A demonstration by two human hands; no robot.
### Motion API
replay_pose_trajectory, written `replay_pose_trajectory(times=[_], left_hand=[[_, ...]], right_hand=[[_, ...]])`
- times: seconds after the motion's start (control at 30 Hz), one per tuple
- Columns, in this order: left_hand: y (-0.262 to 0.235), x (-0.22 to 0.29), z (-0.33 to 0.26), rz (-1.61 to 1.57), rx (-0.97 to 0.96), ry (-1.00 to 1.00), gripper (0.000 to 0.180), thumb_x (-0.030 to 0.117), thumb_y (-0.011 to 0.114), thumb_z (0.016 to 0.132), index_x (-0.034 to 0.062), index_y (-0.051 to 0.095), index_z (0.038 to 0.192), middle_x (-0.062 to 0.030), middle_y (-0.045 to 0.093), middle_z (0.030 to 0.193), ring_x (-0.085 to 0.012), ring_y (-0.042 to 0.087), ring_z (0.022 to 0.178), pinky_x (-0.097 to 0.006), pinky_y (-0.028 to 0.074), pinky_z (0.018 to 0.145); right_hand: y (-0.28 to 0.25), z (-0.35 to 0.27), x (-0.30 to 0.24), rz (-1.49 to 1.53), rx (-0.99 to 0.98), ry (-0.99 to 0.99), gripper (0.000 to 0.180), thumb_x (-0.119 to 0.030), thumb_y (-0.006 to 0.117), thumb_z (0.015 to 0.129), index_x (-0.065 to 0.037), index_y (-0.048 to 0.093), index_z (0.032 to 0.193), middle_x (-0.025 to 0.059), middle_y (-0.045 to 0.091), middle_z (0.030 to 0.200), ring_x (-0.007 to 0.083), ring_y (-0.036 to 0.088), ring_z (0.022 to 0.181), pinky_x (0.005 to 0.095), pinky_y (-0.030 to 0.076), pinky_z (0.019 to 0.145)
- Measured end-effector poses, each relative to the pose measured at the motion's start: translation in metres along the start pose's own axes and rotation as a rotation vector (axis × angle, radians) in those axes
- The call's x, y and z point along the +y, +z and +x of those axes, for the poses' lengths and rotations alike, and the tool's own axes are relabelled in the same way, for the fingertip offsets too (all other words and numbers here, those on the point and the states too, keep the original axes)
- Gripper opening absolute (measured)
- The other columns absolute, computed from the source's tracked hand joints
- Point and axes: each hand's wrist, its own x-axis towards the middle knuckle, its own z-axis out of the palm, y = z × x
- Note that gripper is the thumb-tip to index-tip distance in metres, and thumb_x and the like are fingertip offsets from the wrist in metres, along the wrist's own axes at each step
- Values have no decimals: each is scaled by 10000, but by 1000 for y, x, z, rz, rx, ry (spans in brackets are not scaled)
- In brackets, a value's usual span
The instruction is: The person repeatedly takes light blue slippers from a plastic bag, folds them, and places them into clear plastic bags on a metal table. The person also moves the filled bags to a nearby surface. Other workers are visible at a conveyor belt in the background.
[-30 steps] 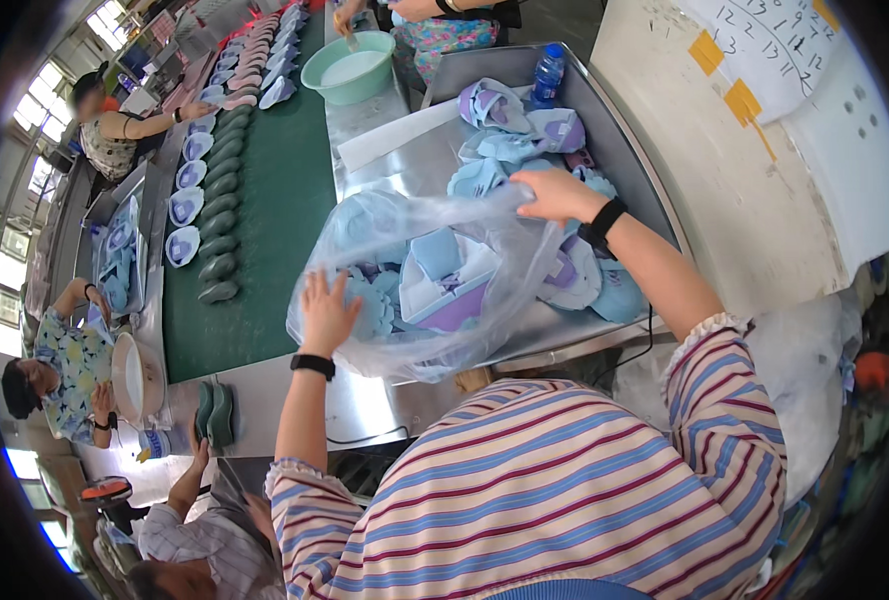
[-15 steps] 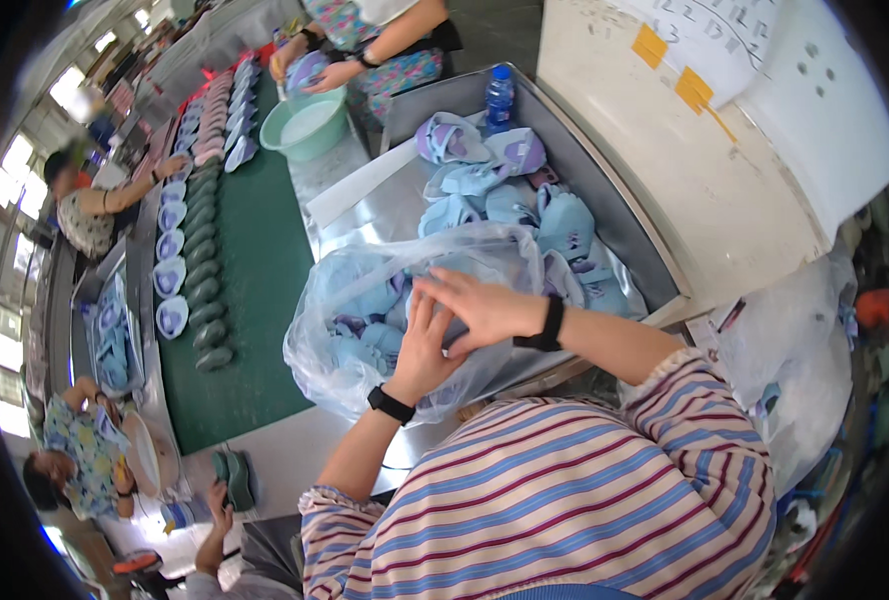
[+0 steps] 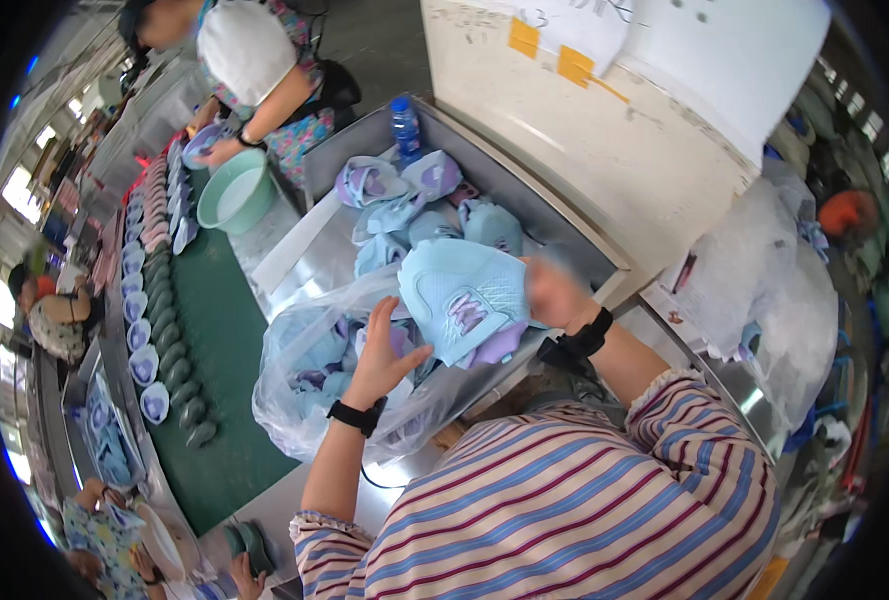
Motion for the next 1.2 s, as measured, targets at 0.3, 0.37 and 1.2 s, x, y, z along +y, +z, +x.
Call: replay_pose_trajectory(times=[0.3, 0.37, 1.2], left_hand=[[-43, -98, 13, 109, -264, -377, 579, 115, 650, 691, -16, 489, 1232, -235, 588, 1121, -348, 567, 1061, -391, 436, 931], [-45, -119, 6, 119, -488, -453, 685, 162, 702, 678, -17, 441, 1285, -244, 567, 1168, -346, 549, 1099, -396, 427, 943], [23, -44, -21, -490, -259, -616, 312, 29, 620, 745, -29, 627, 1051, -79, 671, 929, -164, 600, 848, -298, 456, 778]], right_hand=[[-43, -86, -38, -13, 266, -217, 518, -130, 535, 751, 16, 494, 1246, 135, 589, 1177, 258, 567, 1078, 413, 430, 971], [-55, -108, -40, 152, 443, -267, 514, -122, 476, 754, -5, 498, 1254, 163, 568, 1218, 291, 543, 1121, 437, 400, 1001], [-34, -65, -20, 219, 612, -279, 572, 146, 402, 701, -154, 501, 1178, 99, 552, 1001, 237, 580, 910, 402, 496, 741]])
